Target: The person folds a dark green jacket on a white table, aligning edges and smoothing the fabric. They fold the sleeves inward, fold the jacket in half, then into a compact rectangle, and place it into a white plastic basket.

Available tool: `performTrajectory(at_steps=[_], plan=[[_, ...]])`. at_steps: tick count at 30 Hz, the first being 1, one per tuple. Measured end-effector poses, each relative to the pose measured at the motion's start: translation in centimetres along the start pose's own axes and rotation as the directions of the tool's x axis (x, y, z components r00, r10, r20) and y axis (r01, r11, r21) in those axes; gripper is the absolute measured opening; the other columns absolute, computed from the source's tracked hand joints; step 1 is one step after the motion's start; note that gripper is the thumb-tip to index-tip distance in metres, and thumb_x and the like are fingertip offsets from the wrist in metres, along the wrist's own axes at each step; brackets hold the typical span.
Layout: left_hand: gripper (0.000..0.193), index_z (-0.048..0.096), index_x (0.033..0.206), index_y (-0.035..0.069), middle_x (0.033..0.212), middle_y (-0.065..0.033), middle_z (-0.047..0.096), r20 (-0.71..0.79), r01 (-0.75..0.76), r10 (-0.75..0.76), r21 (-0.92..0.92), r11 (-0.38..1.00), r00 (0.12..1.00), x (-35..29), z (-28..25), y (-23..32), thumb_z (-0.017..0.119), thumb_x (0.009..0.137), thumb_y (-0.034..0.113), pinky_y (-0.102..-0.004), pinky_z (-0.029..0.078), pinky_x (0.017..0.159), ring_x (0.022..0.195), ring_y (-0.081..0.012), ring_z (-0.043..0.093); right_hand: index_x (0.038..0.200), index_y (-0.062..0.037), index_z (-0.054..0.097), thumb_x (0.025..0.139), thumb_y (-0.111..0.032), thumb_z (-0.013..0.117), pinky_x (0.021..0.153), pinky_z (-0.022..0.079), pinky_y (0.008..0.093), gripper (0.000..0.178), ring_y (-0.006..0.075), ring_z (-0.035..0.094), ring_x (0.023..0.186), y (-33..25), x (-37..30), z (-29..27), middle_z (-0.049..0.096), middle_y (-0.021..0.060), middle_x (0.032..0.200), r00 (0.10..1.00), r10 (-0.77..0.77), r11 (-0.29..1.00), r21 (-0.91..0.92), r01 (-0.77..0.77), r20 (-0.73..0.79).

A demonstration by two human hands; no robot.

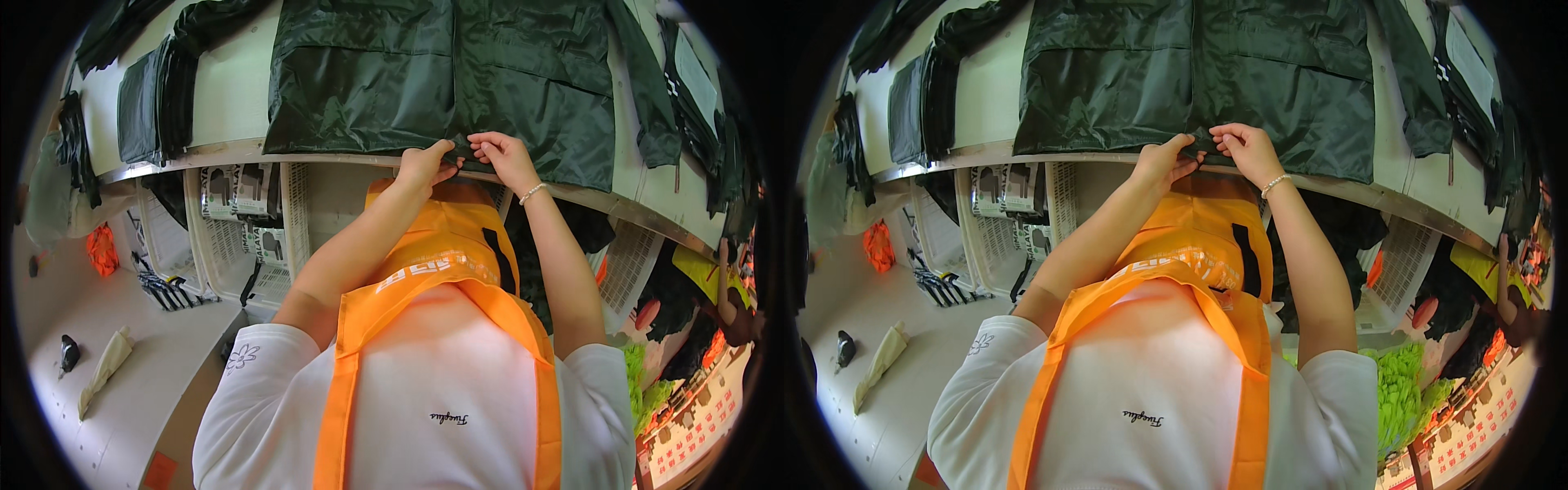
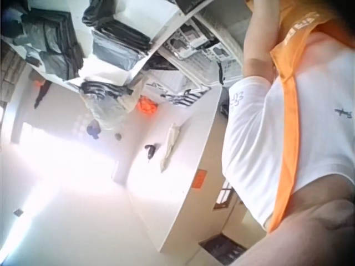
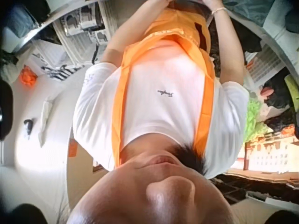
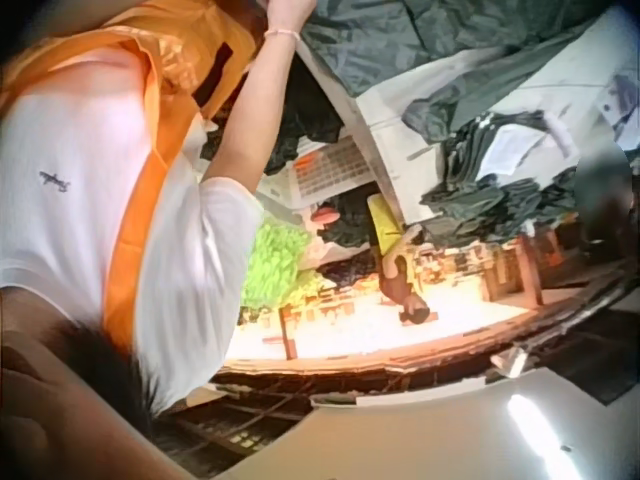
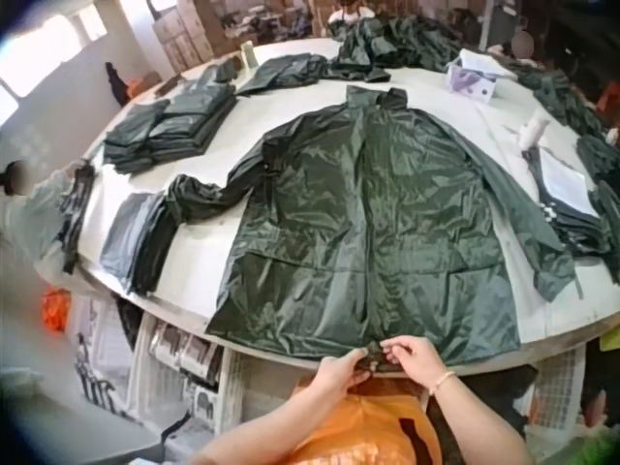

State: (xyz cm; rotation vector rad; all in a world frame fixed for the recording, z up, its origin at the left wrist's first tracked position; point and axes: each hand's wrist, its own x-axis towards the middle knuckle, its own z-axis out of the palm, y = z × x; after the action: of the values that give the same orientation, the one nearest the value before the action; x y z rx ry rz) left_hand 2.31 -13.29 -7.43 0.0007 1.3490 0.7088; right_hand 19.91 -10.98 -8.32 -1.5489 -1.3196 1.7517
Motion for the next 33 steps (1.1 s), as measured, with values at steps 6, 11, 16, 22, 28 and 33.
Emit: performTrajectory(at_steps=[6,11,16,22,28,33], plan=[[0.021,0.060,0.083,-0.007,0.077,-0.0129,0.065,-0.066,-0.123,0.131,0.105,0.987,0.989,0.1,0.4,-0.6,0.064,0.082,0.013,-0.0244,0.053,0.055,0.067,-0.0190,0.066,0.106,-0.0008,0.065,0.092,-0.005,0.049,0.071,0.051,0.0232,0.022,0.0098,0.060,0.077,0.7,0.3,-0.6,0.065,0.0048,0.091,0.996,-0.042,0.998,0.040,0.039,0.074],[0.046,0.046,0.043,0.002,0.050,-0.0061,0.053,-0.064,-0.304,0.349,0.366,0.880,0.935,1.2,-1.3,-2.8,0.067,0.081,0.019,-0.0251,0.042,0.042,0.049,-0.0149,0.060,0.106,-0.0028,0.065,0.089,-0.005,0.052,0.070,0.051,0.0250,0.022,0.0135,0.063,0.078,-0.8,2.8,-6.4,0.066,0.0076,0.092,0.992,-0.107,0.994,-0.020,0.109,0.070],[0.030,0.061,0.069,-0.009,0.063,-0.0131,0.062,-0.237,-0.227,0.297,0.280,0.933,0.925,-2.8,-4.7,-4.5,0.068,0.080,0.018,-0.0250,0.045,0.045,0.054,-0.0167,0.062,0.107,-0.0054,0.065,0.081,-0.016,0.064,0.086,0.047,0.0360,0.028,0.0283,0.059,0.097,-6.9,11.1,-24.1,0.063,0.0132,0.106,0.619,-0.709,0.615,-0.724,0.312,-0.336],[0.054,0.063,0.058,0.001,0.051,-0.0068,0.059,-0.370,0.340,0.066,0.899,0.277,0.927,-8.2,-3.9,1.9,0.060,0.085,0.047,-0.0299,0.047,0.047,0.044,-0.0166,0.057,0.135,0.0029,0.038,0.073,-0.052,0.068,0.100,0.038,0.0411,0.088,0.0381,0.049,0.116,-8.8,18.0,-36.1,0.050,0.0254,0.126,0.773,-0.482,0.531,-0.839,-0.116,-0.412],[0.047,0.066,0.080,-0.002,0.077,-0.0086,0.066,0.198,-0.425,0.503,0.818,0.387,0.841,-4.1,10.5,10.6,0.059,0.088,0.044,-0.0273,0.047,0.067,0.073,-0.0130,0.061,0.109,0.0048,0.057,0.077,-0.006,0.047,0.082,0.048,0.0439,0.035,0.0427,0.059,0.092,-10.7,12.7,-22.3,0.061,0.0285,0.097,0.911,-0.408,0.796,-0.466,0.387,0.061],[0.073,0.035,0.134,-0.005,0.106,-0.0263,0.061,0.169,-0.384,0.759,0.916,0.114,0.629,-3.2,22.0,14.7,0.065,0.073,0.022,-0.0402,0.047,0.086,0.099,-0.0363,0.061,0.134,0.0032,0.042,0.088,-0.023,0.060,0.094,0.045,0.0345,0.056,0.0305,0.059,0.108,-11.4,2.7,-15.0,0.059,0.0211,0.119,0.694,-0.586,0.776,0.042,0.630,0.419]])
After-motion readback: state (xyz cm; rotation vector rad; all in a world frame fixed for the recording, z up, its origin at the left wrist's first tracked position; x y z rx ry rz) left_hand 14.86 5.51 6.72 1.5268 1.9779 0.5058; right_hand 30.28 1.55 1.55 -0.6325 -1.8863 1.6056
